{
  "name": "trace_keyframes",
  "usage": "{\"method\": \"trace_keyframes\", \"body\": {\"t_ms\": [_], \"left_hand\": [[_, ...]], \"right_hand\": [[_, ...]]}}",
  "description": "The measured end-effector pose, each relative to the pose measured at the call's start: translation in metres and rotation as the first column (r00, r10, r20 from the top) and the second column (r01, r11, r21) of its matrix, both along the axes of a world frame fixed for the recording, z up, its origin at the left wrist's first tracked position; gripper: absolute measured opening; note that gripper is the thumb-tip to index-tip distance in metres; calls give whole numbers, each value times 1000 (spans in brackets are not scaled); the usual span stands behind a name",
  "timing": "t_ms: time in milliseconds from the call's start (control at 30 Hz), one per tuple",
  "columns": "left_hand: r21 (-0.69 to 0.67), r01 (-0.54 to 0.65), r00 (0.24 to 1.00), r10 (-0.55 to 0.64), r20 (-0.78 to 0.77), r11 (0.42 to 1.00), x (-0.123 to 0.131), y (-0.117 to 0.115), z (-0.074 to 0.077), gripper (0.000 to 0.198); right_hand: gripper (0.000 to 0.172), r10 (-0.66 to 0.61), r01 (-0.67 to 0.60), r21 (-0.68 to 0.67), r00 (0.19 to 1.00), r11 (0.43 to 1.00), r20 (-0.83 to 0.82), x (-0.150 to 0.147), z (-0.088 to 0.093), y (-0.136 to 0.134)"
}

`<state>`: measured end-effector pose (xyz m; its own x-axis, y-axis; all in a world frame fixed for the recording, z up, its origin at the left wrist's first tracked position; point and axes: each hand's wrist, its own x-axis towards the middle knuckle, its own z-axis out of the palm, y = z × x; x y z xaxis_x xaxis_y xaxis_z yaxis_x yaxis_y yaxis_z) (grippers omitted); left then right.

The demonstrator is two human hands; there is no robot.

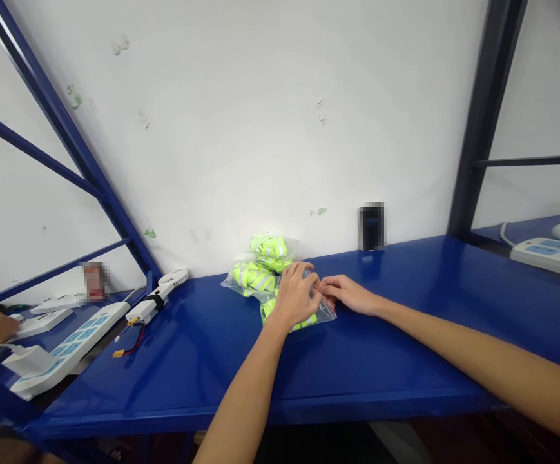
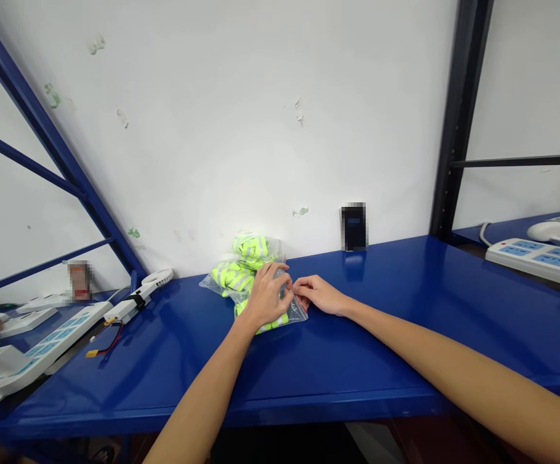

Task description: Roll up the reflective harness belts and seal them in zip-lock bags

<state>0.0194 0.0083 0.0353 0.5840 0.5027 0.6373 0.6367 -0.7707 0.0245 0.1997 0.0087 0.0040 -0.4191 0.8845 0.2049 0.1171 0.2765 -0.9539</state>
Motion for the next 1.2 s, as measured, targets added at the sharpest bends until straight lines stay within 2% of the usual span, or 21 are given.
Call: {"method": "trace_keyframes", "body": {"t_ms": [200, 300, 433, 600, 700, 867, 967, 1067, 1200], "left_hand": [[5, -10, 999, 10, -40, 1000, 3, 2, -1, 7], [2, -18, 999, 18, -44, 1000, 3, 4, -1, 13], [0, -49, 999, 49, 21, 999, -1, 5, 1, 16], [-10, 35, 999, -35, -25, 999, -6, 5, -1, 28], [1, 74, 996, -74, -42, 997, -6, 7, -3, 21], [0, 35, 999, -35, 14, 999, -4, 8, -4, 15], [-22, 27, 1000, -27, -6, 999, -2, 6, -2, 12], [-48, 34, 999, -34, 1, 998, -1, 2, 0, 11], [-42, 34, 987, -27, 159, 999, -2, -3, 5, 12]], "right_hand": [[35, -30, 2, 178, 988, 984, 153, -4, 2, -1], [35, -103, 60, 238, 979, 969, 175, -6, 0, 3], [34, -137, 122, 122, 983, 985, 123, -6, -3, 7], [34, -19, 16, 61, 998, 998, 56, -2, -2, 7], [33, 36, -36, 10, 998, 999, 42, 0, 0, 7], [31, 48, -49, -58, 999, 997, -24, 0, 1, 7], [30, 45, -46, -43, 999, 998, -3, -1, 1, 7], [27, -48, 48, 3, 998, 999, 35, -3, 0, 10], [17, -220, 220, -6, 975, 975, -12, -4, -8, 16]]}}
